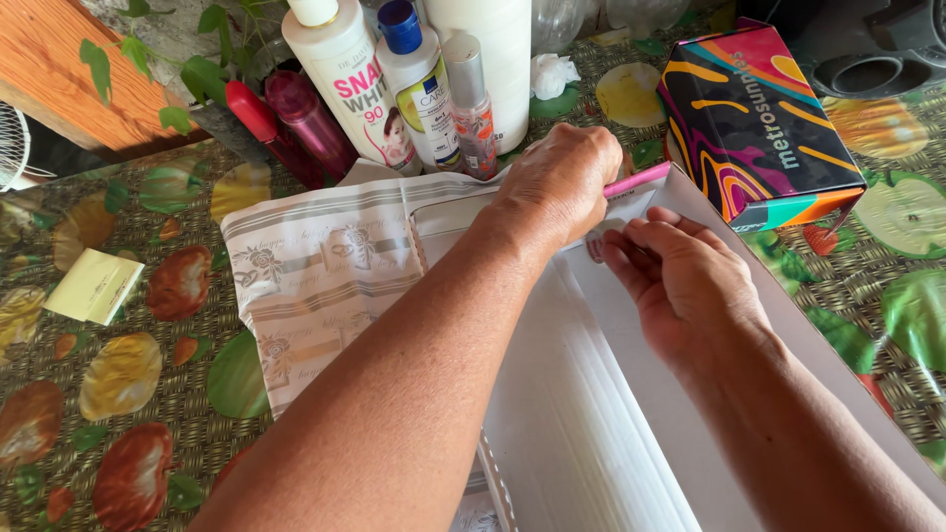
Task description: The person assembles a white cardboard box by folding its flaps and securing them with tape. They use scissors to cut the tape and repeatedly apply tape to the box edges to hold the structure together.
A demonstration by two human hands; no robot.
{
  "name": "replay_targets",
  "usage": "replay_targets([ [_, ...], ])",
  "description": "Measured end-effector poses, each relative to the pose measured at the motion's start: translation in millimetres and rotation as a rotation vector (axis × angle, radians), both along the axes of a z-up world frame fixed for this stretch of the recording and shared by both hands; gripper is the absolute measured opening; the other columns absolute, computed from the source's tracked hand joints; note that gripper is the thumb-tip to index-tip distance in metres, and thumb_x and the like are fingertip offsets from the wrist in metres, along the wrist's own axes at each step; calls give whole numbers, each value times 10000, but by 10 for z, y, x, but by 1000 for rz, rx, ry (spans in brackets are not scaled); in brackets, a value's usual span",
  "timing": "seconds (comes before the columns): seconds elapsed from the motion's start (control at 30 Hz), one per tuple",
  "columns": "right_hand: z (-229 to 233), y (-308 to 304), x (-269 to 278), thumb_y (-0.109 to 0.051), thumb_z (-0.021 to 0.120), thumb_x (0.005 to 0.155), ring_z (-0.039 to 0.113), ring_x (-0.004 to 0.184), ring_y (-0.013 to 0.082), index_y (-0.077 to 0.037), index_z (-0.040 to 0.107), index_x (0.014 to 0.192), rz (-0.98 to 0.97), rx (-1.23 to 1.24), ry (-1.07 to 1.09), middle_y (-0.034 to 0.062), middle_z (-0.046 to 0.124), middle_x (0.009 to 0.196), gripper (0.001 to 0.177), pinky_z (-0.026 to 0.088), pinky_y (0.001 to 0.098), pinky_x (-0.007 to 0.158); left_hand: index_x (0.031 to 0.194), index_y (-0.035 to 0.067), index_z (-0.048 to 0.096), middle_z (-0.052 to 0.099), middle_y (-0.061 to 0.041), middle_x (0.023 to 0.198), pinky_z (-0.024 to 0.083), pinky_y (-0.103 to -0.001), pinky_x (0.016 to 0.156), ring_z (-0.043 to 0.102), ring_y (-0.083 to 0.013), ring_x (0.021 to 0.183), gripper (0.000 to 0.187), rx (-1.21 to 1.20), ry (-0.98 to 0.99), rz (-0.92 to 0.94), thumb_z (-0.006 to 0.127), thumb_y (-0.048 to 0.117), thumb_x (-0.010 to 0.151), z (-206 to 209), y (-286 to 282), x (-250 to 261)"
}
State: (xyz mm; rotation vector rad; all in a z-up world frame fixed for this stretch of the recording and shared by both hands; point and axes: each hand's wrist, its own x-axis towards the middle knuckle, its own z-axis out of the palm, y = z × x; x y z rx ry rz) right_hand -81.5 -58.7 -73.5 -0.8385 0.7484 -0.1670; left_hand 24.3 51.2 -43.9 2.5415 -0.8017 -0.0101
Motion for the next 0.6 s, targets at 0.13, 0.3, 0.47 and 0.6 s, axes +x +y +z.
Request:
replay_targets([
  [0.13,2,-27,18,7,686,903,761,896,245,-31,591,1070,-2,-3,-26,99,709,964,196,641,337,802,868,79,726,751,-168,898,594,-453,785,736,-348,892,162,63,32,-47,654,-44,791,12,-8,32],
  [0.3,54,8,41,-12,699,896,770,916,217,-47,618,1048,17,-8,-20,79,727,970,176,618,313,808,867,66,707,745,-170,877,596,-438,778,747,-323,892,122,96,28,-83,688,-28,790,33,-25,39],
  [0.47,94,42,21,-31,723,894,759,923,200,-53,628,1030,29,-48,-8,68,728,967,168,660,293,818,878,62,705,739,-181,905,591,-450,778,734,-344,926,123,135,13,-115,688,-31,800,43,-21,36],
  [0.6,110,53,23,-46,730,895,760,926,196,-44,641,1036,46,-58,-24,73,741,978,167,651,284,817,886,59,697,743,-172,915,582,-459,778,732,-343,937,122,107,-13,-127,690,-27,799,34,-18,23],
])
